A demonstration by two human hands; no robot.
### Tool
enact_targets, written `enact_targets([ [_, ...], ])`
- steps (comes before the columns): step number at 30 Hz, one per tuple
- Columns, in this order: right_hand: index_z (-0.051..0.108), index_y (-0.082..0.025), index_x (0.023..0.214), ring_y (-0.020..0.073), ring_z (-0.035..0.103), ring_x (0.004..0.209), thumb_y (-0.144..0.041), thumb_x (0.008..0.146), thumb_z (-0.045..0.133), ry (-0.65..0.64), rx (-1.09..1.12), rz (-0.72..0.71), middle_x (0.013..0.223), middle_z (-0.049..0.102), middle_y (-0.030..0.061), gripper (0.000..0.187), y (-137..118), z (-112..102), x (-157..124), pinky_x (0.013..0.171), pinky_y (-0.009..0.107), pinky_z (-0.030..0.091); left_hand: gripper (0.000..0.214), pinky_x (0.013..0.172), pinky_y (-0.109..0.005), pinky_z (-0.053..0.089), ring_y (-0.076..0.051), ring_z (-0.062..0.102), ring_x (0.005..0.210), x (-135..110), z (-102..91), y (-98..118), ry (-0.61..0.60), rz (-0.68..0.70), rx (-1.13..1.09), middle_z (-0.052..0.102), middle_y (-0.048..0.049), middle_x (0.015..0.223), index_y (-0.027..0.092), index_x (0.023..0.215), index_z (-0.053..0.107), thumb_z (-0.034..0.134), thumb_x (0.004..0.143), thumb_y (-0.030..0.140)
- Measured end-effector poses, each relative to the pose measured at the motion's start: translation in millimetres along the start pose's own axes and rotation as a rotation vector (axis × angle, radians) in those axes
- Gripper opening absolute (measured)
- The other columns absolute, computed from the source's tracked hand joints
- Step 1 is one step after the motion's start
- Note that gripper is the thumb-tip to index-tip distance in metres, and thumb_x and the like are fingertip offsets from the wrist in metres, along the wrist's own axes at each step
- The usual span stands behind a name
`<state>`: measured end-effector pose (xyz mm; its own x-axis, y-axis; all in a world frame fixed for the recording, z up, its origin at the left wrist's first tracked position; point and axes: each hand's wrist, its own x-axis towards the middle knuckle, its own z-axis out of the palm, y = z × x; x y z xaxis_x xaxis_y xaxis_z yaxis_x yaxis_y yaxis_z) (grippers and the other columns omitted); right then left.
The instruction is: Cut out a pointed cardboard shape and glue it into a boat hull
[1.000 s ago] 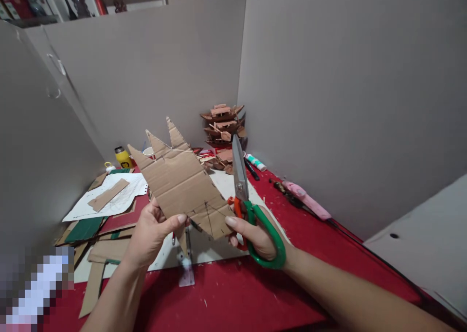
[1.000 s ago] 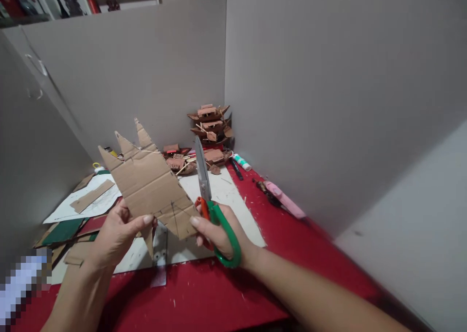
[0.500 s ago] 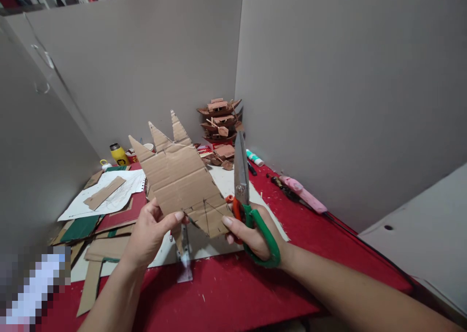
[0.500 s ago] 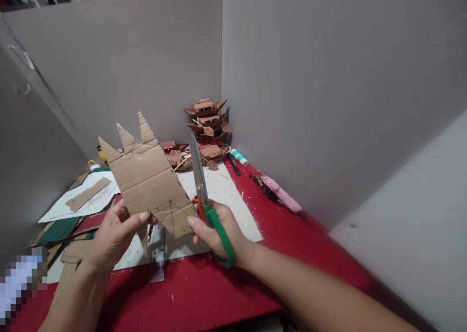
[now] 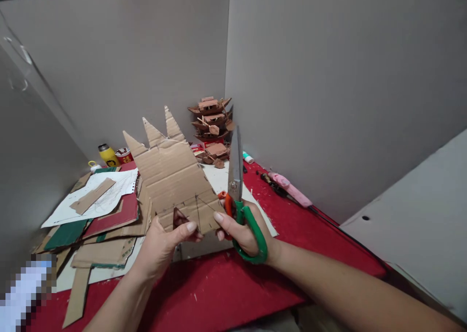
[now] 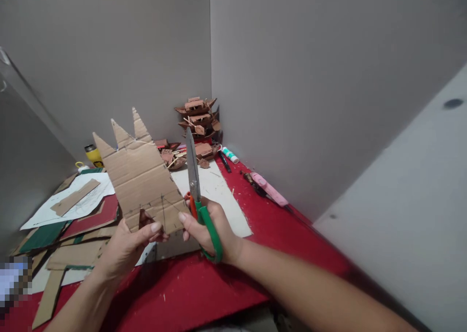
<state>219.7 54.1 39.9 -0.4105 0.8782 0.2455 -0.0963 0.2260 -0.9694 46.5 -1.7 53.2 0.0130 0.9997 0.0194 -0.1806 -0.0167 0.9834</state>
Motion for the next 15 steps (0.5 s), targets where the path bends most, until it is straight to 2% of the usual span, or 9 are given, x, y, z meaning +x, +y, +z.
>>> enact_targets([
  [6, 0.049, -0.018, 0.085, 0.0120, 0.056, 0.042, -0.048, 0.081, 0.060, 0.089, 0.013, 0.000, 0.052, 0.054, -0.0038, 0.032, 2.1, -0.4, 0.0, 0.041, 0.022, 0.043, 0.016, 0.072, -0.032, 0.055, -0.019, 0.069, 0.075, -4.3, 7.2, -1.8, 0.049, -0.045, -0.270, 0.067, -0.0013, 0.075, 0.017, 0.087, 0.065, 0.074, 0.074, 0.022],
  [10, 0.051, -0.018, 0.081, 0.0124, 0.056, 0.042, -0.049, 0.081, 0.058, 0.099, -0.033, -0.012, 0.050, 0.056, -0.0018, 0.032, 1.4, -1.7, 0.8, 0.042, 0.022, 0.043, 0.014, 0.073, -0.029, 0.054, -0.017, 0.069, 0.074, -7.1, 10.5, -8.4, 0.050, -0.069, -0.174, 0.070, -0.0029, 0.077, 0.016, 0.086, 0.065, 0.073, 0.077, 0.023],
  [15, 0.050, -0.018, 0.082, 0.0120, 0.057, 0.043, -0.044, 0.081, 0.059, 0.075, -0.012, -0.027, 0.051, 0.056, -0.0026, 0.028, 2.0, -1.2, 0.2, 0.043, 0.021, 0.045, 0.013, 0.069, -0.026, 0.051, -0.014, 0.066, 0.067, -5.7, 9.2, -15.5, 0.099, -0.025, -0.038, 0.069, 0.0001, 0.071, 0.018, 0.081, 0.063, 0.073, 0.078, 0.026],
])
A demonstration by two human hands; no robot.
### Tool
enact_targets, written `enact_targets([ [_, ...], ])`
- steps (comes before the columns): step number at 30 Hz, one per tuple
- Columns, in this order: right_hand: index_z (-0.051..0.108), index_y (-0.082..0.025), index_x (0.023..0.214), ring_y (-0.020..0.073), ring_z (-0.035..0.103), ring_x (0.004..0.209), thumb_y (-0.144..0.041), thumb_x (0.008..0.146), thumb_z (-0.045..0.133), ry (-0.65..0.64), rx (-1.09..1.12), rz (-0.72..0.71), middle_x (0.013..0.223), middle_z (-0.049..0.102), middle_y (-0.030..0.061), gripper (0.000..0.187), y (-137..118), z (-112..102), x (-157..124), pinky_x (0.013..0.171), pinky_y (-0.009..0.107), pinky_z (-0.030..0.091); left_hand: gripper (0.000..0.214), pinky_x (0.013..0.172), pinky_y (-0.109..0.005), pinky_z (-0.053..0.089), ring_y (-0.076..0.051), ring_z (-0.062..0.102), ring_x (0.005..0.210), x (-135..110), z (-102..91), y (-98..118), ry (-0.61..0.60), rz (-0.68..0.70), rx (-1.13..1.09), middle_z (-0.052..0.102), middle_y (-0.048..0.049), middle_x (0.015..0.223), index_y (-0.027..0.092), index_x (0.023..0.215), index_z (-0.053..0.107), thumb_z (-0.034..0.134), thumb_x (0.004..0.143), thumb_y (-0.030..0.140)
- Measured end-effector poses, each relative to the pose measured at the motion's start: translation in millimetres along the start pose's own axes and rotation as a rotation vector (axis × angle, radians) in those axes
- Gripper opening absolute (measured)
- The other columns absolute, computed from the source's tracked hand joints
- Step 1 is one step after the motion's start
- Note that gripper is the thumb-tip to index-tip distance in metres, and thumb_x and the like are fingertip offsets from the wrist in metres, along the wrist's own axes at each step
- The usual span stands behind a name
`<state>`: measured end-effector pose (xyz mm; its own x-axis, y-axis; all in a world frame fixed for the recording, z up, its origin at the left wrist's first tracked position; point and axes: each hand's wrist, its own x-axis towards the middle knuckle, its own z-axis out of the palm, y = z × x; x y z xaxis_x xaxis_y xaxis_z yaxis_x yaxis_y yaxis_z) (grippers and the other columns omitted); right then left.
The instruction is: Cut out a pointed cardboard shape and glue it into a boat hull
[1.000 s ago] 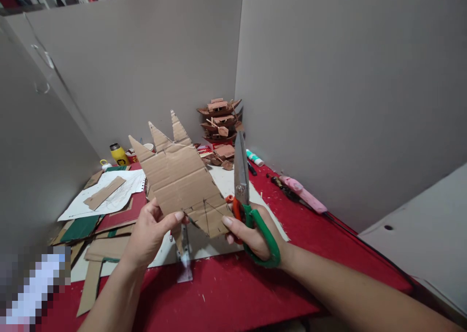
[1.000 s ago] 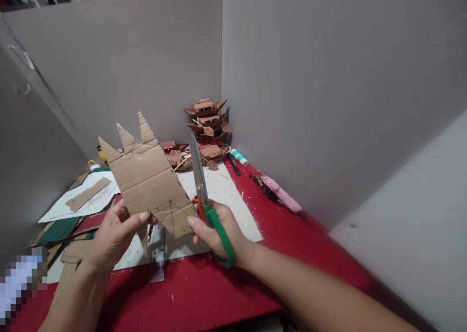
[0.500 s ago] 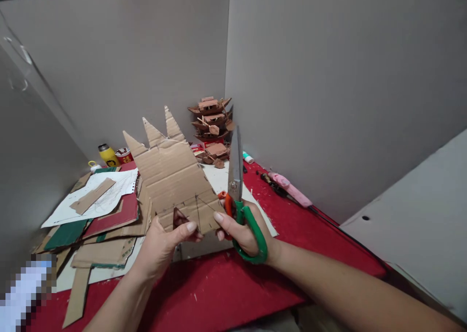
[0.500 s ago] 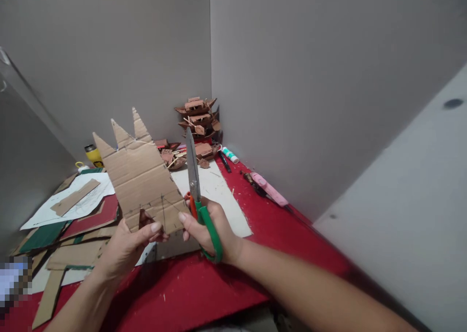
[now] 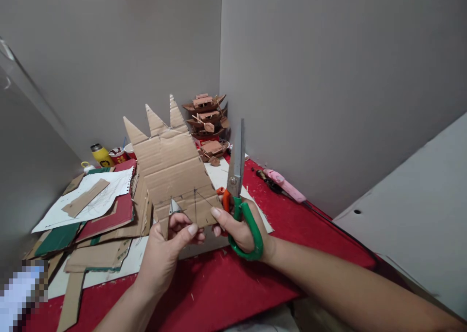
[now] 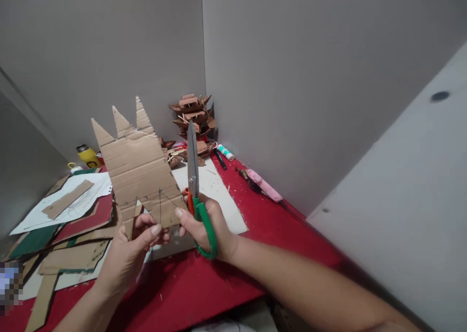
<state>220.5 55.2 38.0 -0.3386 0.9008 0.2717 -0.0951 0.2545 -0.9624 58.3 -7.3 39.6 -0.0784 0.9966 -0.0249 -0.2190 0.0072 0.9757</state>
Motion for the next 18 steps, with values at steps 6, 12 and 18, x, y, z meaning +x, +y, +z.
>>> enact_targets([
  [6, 0.052, -0.017, 0.081, 0.0127, 0.057, 0.043, -0.049, 0.080, 0.061, 0.002, 0.014, 0.014, 0.050, 0.056, -0.0027, 0.033, 2.2, -0.7, -0.1, 0.044, 0.022, 0.045, 0.013, 0.069, -0.023, 0.050, -0.012, 0.065, 0.068, 0.0, -1.8, 7.1, -0.035, 0.000, 0.011, 0.067, 0.0009, 0.071, 0.018, 0.081, 0.066, 0.076, 0.074, 0.022],
  [12, 0.050, -0.018, 0.077, 0.0113, 0.055, 0.043, -0.053, 0.079, 0.061, -0.006, 0.034, 0.002, 0.054, 0.053, -0.0031, 0.037, -4.6, 0.1, -0.7, 0.045, 0.022, 0.047, 0.036, 0.081, -0.039, 0.054, -0.030, 0.070, 0.090, -1.9, -15.1, 33.5, -0.215, -0.116, -0.132, 0.072, -0.0120, 0.091, 0.015, 0.096, 0.069, 0.080, 0.067, 0.032],
  [18, 0.048, -0.019, 0.079, 0.0097, 0.051, 0.047, -0.051, 0.082, 0.060, -0.135, 0.055, -0.019, 0.058, 0.050, -0.0041, 0.034, 3.5, 4.0, -3.4, 0.045, 0.021, 0.045, 0.032, 0.064, -0.033, 0.057, -0.018, 0.066, 0.068, 0.8, -8.6, 28.8, -0.005, -0.012, 0.064, 0.070, -0.0059, 0.082, 0.017, 0.097, 0.065, 0.079, 0.070, 0.028],
])
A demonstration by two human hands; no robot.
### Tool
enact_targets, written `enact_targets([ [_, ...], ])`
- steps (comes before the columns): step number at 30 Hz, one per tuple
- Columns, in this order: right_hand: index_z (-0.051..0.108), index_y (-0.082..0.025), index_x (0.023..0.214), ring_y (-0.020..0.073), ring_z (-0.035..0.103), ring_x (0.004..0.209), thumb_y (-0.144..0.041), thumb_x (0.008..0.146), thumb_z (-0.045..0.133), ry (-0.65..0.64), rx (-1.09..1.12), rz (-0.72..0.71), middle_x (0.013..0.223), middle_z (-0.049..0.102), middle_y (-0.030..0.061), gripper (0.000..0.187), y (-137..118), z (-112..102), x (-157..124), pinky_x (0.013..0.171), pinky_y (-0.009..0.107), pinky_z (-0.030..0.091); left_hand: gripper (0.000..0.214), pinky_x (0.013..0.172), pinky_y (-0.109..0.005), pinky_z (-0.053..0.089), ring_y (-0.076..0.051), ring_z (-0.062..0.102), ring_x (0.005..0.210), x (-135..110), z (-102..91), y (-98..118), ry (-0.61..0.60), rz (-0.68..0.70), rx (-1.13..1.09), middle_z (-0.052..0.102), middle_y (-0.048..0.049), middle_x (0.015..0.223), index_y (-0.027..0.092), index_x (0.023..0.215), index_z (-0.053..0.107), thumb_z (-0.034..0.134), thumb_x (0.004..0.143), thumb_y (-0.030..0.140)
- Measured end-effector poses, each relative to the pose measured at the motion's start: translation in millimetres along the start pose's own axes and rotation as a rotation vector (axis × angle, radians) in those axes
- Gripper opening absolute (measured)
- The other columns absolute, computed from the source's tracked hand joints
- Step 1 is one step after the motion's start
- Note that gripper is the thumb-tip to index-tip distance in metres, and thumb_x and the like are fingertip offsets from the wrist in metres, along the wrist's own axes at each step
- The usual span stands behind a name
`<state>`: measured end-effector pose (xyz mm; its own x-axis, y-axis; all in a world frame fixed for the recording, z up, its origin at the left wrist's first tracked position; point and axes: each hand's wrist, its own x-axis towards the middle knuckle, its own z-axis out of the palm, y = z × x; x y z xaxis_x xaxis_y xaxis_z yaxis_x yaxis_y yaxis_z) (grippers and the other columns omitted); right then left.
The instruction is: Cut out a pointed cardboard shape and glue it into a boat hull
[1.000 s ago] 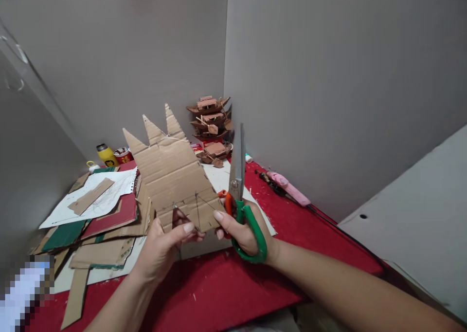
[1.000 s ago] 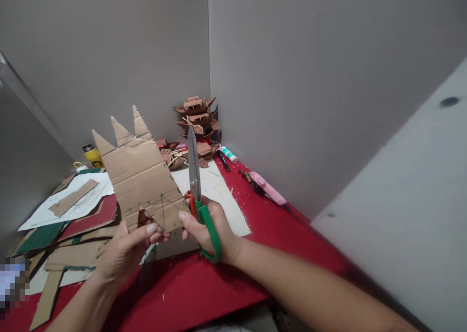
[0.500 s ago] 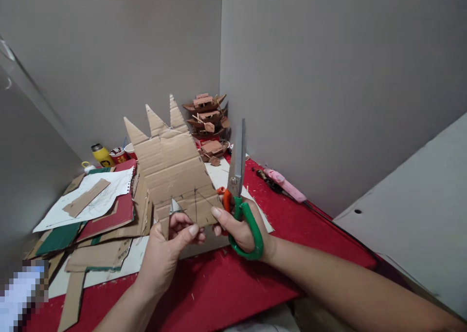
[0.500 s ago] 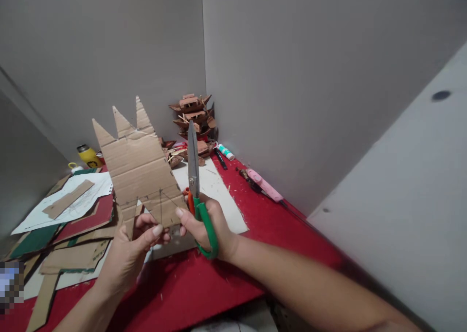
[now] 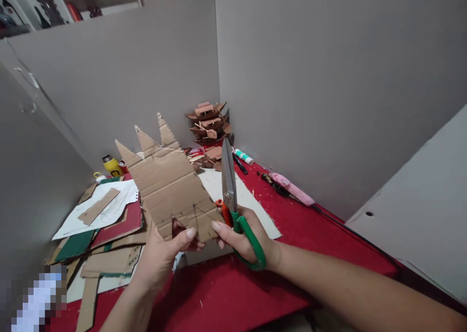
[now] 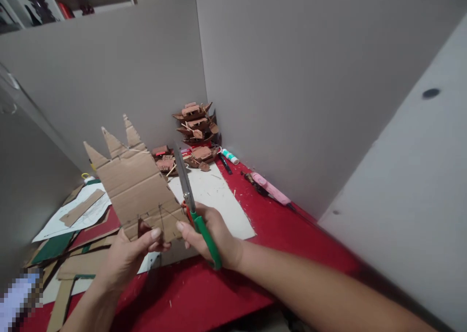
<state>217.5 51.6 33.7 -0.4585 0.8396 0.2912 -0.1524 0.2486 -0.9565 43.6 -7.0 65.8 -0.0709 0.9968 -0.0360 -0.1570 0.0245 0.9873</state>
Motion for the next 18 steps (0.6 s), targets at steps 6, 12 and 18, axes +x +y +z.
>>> enact_targets([
  [6, 0.049, -0.019, 0.089, 0.0085, 0.044, 0.048, -0.058, 0.083, 0.057, -0.040, 0.078, 0.035, 0.062, 0.046, -0.0047, 0.041, 13.1, -5.0, 0.8, 0.045, 0.020, 0.040, 0.044, 0.058, -0.028, 0.058, -0.013, 0.065, 0.056, 2.0, -9.6, 18.5, 0.263, 0.250, -0.196, 0.061, 0.0076, 0.066, 0.023, 0.102, 0.060, 0.082, 0.064, 0.019],
  [12, 0.049, -0.018, 0.092, 0.0092, 0.034, 0.052, -0.064, 0.085, 0.049, -0.281, -0.139, -0.055, 0.064, 0.040, -0.0043, 0.047, 21.5, -6.3, 0.0, 0.046, 0.022, 0.031, 0.056, 0.063, -0.026, 0.058, -0.010, 0.065, 0.057, -1.6, -26.2, 34.7, 0.404, 0.448, -0.313, 0.061, 0.0115, 0.067, 0.031, 0.115, 0.054, 0.079, 0.067, 0.014],
  [18, 0.048, -0.020, 0.096, 0.0130, 0.037, 0.059, -0.058, 0.083, 0.051, -0.453, -0.435, -0.152, 0.069, 0.048, -0.0019, 0.040, 18.2, -2.1, -3.9, 0.053, 0.025, 0.031, 0.042, 0.063, -0.024, 0.058, -0.011, 0.065, 0.059, -5.2, -26.6, 31.4, 0.406, 0.477, -0.329, 0.064, 0.0072, 0.067, 0.024, 0.107, 0.061, 0.078, 0.069, 0.019],
])
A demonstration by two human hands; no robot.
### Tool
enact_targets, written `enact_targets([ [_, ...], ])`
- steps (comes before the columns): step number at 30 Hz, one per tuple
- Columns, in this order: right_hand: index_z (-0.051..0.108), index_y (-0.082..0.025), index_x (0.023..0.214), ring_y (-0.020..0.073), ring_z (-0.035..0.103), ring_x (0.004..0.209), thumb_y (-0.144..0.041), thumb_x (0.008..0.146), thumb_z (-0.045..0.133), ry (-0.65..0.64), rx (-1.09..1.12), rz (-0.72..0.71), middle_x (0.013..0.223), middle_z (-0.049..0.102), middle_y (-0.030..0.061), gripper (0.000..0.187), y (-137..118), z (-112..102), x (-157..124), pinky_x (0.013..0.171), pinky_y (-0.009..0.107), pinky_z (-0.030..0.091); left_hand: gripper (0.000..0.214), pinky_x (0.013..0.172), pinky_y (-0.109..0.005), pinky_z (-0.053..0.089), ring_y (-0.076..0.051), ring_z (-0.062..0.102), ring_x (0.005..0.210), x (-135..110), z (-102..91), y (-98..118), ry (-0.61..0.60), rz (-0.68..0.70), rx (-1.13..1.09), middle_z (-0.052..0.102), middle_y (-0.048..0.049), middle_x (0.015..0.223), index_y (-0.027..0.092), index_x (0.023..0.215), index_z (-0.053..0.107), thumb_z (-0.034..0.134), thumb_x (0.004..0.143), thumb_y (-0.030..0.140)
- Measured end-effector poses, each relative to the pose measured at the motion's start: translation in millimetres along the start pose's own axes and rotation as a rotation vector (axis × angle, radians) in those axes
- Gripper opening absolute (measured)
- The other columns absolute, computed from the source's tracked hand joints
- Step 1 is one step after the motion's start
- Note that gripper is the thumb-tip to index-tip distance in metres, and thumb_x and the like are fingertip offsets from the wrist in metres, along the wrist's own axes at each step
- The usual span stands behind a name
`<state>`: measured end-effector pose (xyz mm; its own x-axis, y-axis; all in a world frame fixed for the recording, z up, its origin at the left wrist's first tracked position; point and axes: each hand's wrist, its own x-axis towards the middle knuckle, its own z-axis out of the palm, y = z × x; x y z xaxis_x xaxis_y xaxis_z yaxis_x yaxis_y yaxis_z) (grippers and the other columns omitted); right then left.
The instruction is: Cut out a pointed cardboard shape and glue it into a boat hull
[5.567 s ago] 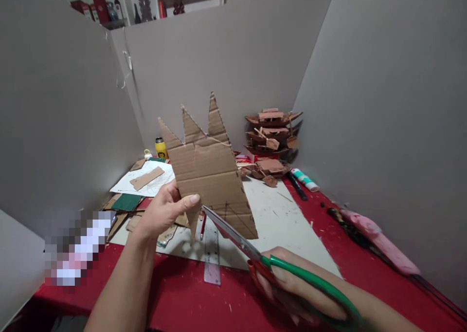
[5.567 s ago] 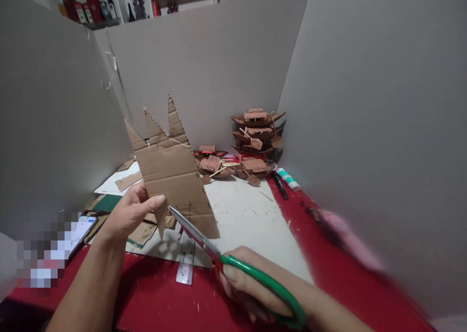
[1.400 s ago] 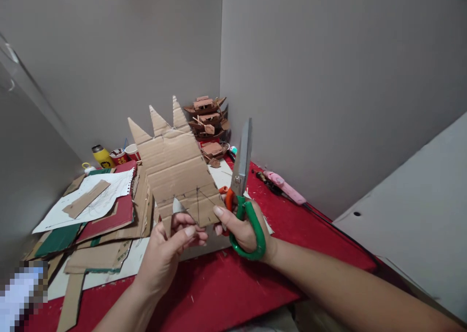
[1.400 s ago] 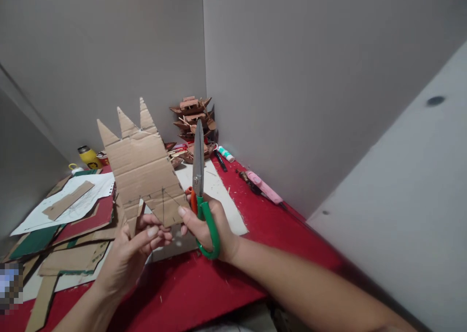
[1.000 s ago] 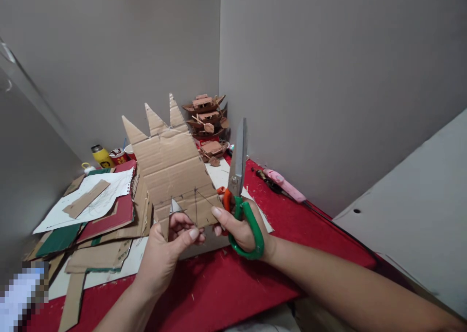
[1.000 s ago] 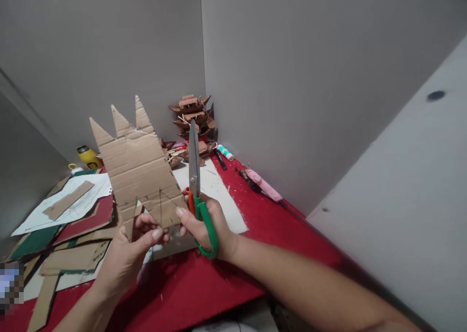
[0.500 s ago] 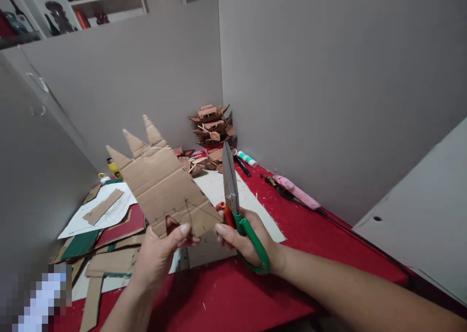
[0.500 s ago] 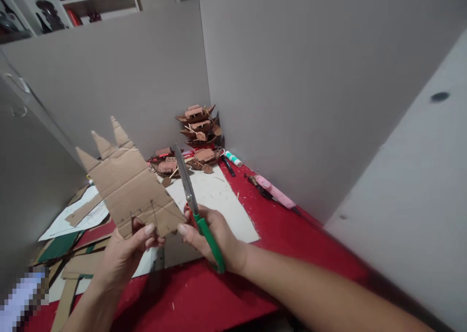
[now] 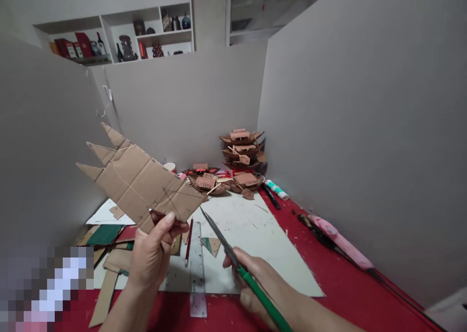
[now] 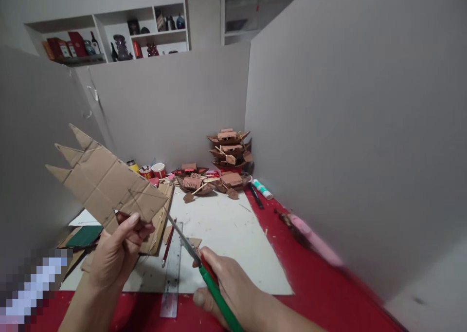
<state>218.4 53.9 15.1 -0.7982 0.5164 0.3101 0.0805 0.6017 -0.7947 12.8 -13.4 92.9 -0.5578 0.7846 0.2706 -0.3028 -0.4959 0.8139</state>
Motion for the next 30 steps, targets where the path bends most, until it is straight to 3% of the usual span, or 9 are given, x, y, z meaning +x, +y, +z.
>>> enact_targets([
  [8, 0.046, -0.021, 0.094, 0.0142, 0.043, 0.064, -0.049, 0.084, 0.053, -0.068, -0.052, 0.016, 0.078, 0.055, -0.0007, 0.031, -4.7, 0.3, -0.3, 0.060, 0.025, 0.036, 0.018, 0.063, -0.024, 0.058, -0.011, 0.065, 0.062, -6.4, 3.3, -7.9, 0.004, -0.003, 0.058, 0.067, 0.0037, 0.070, 0.018, 0.081, 0.067, 0.079, 0.070, 0.025],
  [15, 0.049, -0.019, 0.096, 0.0141, 0.044, 0.064, -0.062, 0.085, 0.048, -0.063, -0.035, 0.022, 0.078, 0.055, 0.0009, 0.045, -8.4, 0.8, -2.5, 0.059, 0.025, 0.036, 0.022, 0.064, -0.025, 0.057, -0.013, 0.066, 0.066, -17.6, 10.1, -21.6, -0.031, -0.037, 0.202, 0.070, 0.0010, 0.081, 0.018, 0.091, 0.068, 0.076, 0.074, 0.029],
  [23, 0.051, -0.019, 0.099, 0.0151, 0.046, 0.068, -0.074, 0.084, 0.038, -0.076, -0.014, 0.016, 0.081, 0.054, 0.0023, 0.058, -16.4, -3.0, -0.4, 0.062, 0.025, 0.038, 0.023, 0.067, -0.027, 0.055, -0.016, 0.067, 0.065, -21.1, 9.4, -25.1, -0.002, -0.086, 0.381, 0.070, -0.0015, 0.068, 0.015, 0.076, 0.067, 0.074, 0.076, 0.037],
  [30, 0.049, -0.018, 0.096, 0.0159, 0.047, 0.069, -0.078, 0.083, 0.030, -0.099, 0.009, 0.004, 0.082, 0.054, 0.0039, 0.064, -16.1, -3.9, -0.4, 0.062, 0.026, 0.038, 0.021, 0.063, -0.027, 0.053, -0.015, 0.065, 0.062, -22.5, 11.7, -27.1, -0.006, -0.093, 0.367, 0.069, -0.0010, 0.070, 0.016, 0.079, 0.068, 0.075, 0.074, 0.034],
])
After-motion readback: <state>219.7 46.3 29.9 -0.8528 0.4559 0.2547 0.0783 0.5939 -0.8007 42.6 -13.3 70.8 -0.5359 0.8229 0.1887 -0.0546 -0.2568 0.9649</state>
